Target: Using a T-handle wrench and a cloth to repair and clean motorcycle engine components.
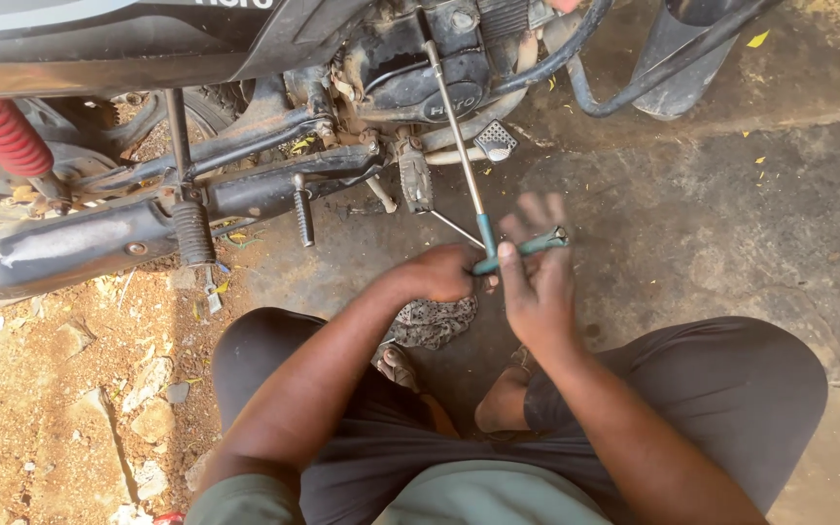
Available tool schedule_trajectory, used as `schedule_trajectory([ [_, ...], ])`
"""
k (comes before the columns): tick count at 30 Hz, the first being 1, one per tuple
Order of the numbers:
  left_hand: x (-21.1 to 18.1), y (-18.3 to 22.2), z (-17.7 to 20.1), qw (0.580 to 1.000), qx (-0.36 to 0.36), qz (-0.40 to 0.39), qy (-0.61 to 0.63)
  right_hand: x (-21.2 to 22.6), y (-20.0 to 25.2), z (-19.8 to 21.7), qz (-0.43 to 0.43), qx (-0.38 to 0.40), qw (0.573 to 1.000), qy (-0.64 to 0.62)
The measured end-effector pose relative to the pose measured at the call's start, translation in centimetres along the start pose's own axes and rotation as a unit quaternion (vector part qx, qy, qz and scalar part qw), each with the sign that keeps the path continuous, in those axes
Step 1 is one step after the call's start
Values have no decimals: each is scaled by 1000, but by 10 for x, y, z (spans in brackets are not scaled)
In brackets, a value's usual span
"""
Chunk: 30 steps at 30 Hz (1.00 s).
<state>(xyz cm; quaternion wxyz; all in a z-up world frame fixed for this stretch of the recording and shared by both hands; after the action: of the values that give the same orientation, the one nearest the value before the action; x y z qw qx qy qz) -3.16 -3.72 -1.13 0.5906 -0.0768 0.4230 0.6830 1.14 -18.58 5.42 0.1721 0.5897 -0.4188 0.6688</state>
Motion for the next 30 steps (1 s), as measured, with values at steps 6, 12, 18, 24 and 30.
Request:
schedule_trajectory([
  [6,7,-9,-4,994,-98,-40,-1,74,-10,-26,200,177,889,371],
  [12,29,-31,-21,987,-160,-12,-23,40,-36,-30,63,291,681,669],
  [18,6,-2,-4,978,-175,-11,-114,36,-49,-21,112,210,715,657],
  [24,-6,27,8,987,-128,18,-93,25,-60,-5,-46,227,767,599],
  [30,0,30,15,979,-165,-26,-121,4,-57,-11,12,241,770,591],
])
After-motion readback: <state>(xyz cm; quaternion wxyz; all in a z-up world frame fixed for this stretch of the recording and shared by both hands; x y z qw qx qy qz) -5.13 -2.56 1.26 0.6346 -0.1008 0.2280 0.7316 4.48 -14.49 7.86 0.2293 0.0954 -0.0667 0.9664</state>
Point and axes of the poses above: each hand's wrist, its own y-axis away from the middle knuckle, its own z-axis out of the back of the hand, x = y × z, the point moved 3 cm from there along -y, towards the middle knuckle, and after that the axes turned 13 degrees about -y, right-handed, at the moved point
